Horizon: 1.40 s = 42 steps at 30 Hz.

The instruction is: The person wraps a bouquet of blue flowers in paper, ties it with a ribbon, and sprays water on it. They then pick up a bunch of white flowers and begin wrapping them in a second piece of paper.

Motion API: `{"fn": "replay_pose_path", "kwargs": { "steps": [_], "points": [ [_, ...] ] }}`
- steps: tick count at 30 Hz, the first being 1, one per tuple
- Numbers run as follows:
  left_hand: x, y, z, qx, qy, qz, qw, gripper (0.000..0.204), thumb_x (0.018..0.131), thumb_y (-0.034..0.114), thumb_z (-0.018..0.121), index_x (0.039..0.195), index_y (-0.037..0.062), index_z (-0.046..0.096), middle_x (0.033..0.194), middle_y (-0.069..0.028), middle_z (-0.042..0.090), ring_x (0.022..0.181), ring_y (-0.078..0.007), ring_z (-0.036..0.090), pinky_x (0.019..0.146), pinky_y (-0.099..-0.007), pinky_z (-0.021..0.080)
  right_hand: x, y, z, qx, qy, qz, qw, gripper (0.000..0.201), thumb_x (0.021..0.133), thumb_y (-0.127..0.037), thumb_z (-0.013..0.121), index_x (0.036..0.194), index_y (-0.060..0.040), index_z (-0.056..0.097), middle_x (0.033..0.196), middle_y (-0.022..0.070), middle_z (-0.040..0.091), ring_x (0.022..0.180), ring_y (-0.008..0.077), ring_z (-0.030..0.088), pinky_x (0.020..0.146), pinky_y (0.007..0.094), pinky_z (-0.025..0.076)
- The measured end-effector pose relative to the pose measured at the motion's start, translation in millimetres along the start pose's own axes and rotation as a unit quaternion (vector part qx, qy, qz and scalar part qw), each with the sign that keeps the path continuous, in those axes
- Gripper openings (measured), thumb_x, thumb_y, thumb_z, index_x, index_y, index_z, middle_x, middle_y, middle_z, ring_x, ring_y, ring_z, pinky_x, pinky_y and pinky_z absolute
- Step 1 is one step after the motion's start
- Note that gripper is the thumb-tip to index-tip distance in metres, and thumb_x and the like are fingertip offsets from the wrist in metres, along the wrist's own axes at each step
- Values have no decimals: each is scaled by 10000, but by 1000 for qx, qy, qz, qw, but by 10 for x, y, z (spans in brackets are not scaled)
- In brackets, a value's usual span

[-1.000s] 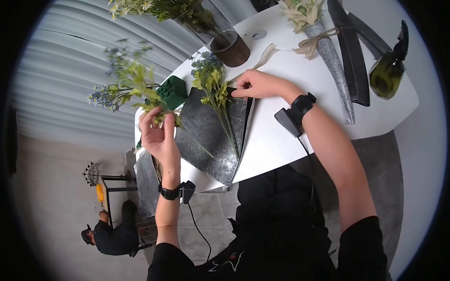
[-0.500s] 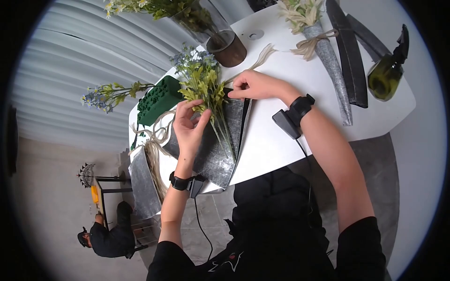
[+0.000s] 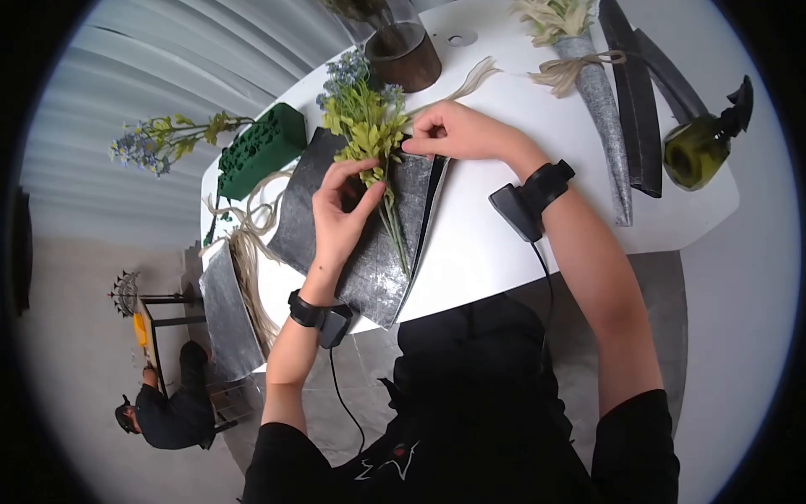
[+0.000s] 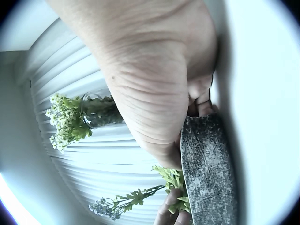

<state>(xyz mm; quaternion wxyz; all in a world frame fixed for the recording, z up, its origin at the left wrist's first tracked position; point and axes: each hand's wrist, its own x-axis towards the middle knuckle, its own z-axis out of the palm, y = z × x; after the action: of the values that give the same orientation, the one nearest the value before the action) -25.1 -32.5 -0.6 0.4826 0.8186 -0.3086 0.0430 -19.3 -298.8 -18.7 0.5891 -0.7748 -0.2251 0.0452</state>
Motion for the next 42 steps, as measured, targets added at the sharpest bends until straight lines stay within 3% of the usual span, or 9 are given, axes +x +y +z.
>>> {"fn": "replay_pose_path", "kwargs": {
  "steps": [5, 11, 12, 20, 23, 32, 37, 39, 42],
  "points": [
    [-12, -126, 2, -78, 16, -51, 996, 304, 802, 121, 818, 1094, 81, 742, 991, -9, 624, 890, -112, 553, 722, -243, 428, 5, -60, 7, -18, -7, 40, 999, 372, 995, -229, 666, 706, -17, 567, 756, -15, 546, 713, 63, 519, 688, 250, 413],
    [-2, -132, -9, -114, 9, -37, 993, 287, 806, 112, 812, 1086, 104, 750, 1022, 6, 617, 899, -93, 548, 733, -220, 424, 15, -52, -6, -31, -2, 15, 999, 348, 979, -257, 691, 734, -27, 602, 811, -25, 585, 733, 42, 503, 678, 239, 406],
    [-13, -141, -17, -95, -4, -32, 995, 315, 841, 64, 804, 1147, 84, 731, 1107, 21, 608, 911, -55, 526, 788, -196, 412, 6, -24, -8, -30, -5, 17, 999, 348, 979, -257, 691, 734, -27, 602, 811, -25, 585, 733, 42, 503, 678, 239, 406],
    [10, -131, -4, -67, 5, -21, 997, 302, 792, 115, 815, 1089, 123, 758, 979, -7, 573, 903, -121, 546, 745, -248, 441, 2, -207, 84, -11, 21, 7, 1000, 182, 973, -180, 684, 1062, -21, 678, 925, -50, 616, 845, 31, 535, 813, 209, 452],
    [-11, -131, -2, -57, 0, -13, 998, 301, 795, 117, 810, 1091, 121, 757, 976, -10, 572, 899, -129, 548, 746, -253, 443, 8, -153, 100, -19, 13, -19, 1000, 180, 964, -198, 699, 1054, -42, 704, 908, -53, 637, 821, 30, 547, 746, 201, 436],
    [5, -183, 9, -70, 6, 4, 998, 301, 796, 124, 807, 1091, 110, 751, 962, -9, 579, 888, -125, 550, 735, -247, 445, -24, -257, 145, -66, -18, -41, 997, 279, 947, -159, 697, 1209, -67, 726, 1003, -3, 694, 889, 55, 569, 808, 223, 457],
    [7, -216, 5, -81, 5, -1, 997, 293, 801, 126, 807, 1088, 109, 751, 964, -7, 584, 884, -117, 552, 734, -241, 445, -19, -227, 151, -74, -24, -43, 996, 270, 944, -175, 701, 1191, -75, 741, 1027, 6, 706, 908, 65, 584, 806, 234, 460],
    [2, -212, -17, -84, -26, -19, 996, 318, 842, 70, 803, 1152, 76, 730, 1107, 10, 583, 956, -75, 523, 819, -212, 440, -19, -210, 147, -73, -22, -48, 996, 270, 946, -180, 702, 1190, -72, 741, 1025, 5, 705, 914, 70, 589, 805, 237, 462],
    [6, -182, -29, -96, -22, -18, 995, 302, 857, 46, 785, 1153, 69, 731, 1125, 14, 585, 944, -72, 530, 819, -211, 440, -11, -189, 126, -67, -29, -42, 996, 266, 946, -183, 705, 1182, -67, 743, 1027, 6, 706, 921, 78, 596, 806, 246, 466]
  ]
}}
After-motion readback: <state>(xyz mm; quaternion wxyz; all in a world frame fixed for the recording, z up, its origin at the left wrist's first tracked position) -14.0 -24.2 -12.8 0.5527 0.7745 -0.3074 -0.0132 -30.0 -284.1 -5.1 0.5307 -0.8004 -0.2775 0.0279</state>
